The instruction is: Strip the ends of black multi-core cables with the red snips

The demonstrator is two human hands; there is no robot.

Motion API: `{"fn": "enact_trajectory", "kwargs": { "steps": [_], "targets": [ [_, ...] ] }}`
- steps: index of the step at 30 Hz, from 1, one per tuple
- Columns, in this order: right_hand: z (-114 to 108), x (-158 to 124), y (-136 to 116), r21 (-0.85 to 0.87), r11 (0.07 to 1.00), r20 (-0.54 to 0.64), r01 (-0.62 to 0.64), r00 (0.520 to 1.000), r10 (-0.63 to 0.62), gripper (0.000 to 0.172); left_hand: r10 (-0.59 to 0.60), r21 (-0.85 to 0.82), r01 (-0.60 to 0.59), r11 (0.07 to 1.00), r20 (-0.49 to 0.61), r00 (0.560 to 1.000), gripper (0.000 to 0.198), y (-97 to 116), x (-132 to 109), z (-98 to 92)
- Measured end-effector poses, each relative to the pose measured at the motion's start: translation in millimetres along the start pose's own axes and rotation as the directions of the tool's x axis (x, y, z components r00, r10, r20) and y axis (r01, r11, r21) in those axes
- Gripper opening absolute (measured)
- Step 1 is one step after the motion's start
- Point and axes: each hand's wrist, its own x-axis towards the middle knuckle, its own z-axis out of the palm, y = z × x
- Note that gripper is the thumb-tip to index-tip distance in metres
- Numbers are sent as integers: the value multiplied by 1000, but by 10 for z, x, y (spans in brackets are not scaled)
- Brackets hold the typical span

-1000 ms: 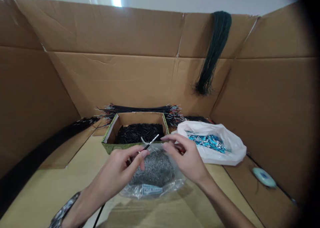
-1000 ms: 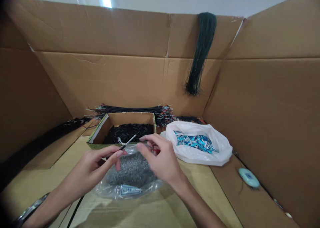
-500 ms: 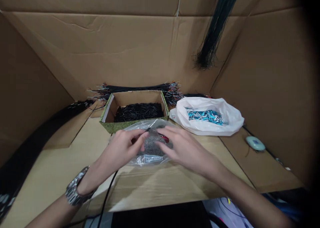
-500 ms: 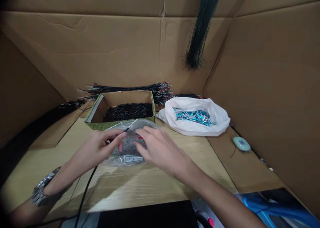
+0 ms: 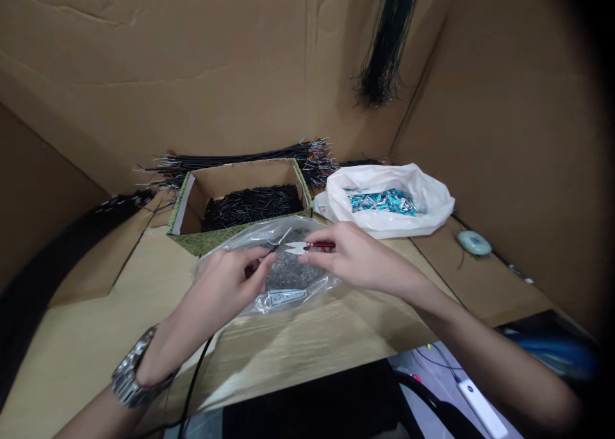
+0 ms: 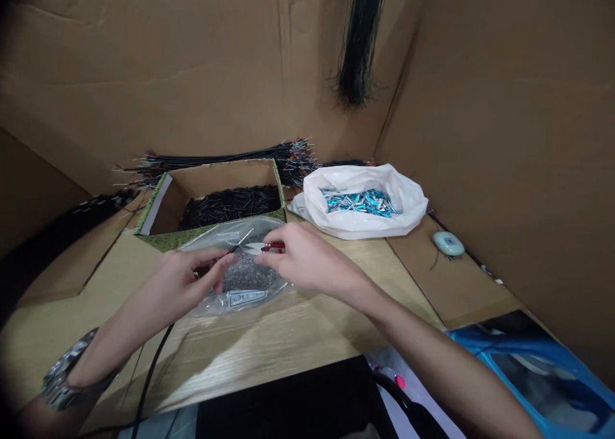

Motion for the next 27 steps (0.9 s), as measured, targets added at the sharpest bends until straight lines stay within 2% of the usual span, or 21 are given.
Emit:
{"fn": "enact_trajectory", "kwargs": {
  "steps": [3, 9, 13, 17, 19, 21, 24, 27],
  "targets": [
    [29, 109, 45, 18, 1000, 65, 0, 998, -1, 35, -8, 27, 8, 1000, 6, 1000, 42, -31, 29, 29],
    [155, 208, 66, -76, 996, 57, 43, 998, -39, 31, -26, 8, 25, 1000, 76, 997, 42, 0, 39, 20],
    [261, 197, 50, -209, 974, 18, 92, 996, -90, 29, -39, -7, 40, 999, 90, 995, 43, 33, 32, 26],
    [354, 186, 30, -371, 918, 23, 144, 989, -146, 19, -42, -15, 43, 999, 96, 995, 43, -32, 56, 82],
    [369, 174, 31, -421, 891, 47, 171, 985, -167, 24, -31, -20, 34, 999, 108, 994, 43, -83, 70, 113],
    [355, 157, 56, -441, 878, 62, 187, 982, -178, 26, -14, -29, 18, 999, 117, 993, 43, -117, 78, 134],
    [303, 130, 135, -422, 889, 48, 178, 984, -174, 17, 3, -39, 1, 999, 118, 993, 43, -111, 78, 141],
    [279, 112, 188, -380, 914, 15, 141, 989, -146, 24, -5, -35, 9, 999, 108, 994, 42, -61, 77, 142]
  ]
}}
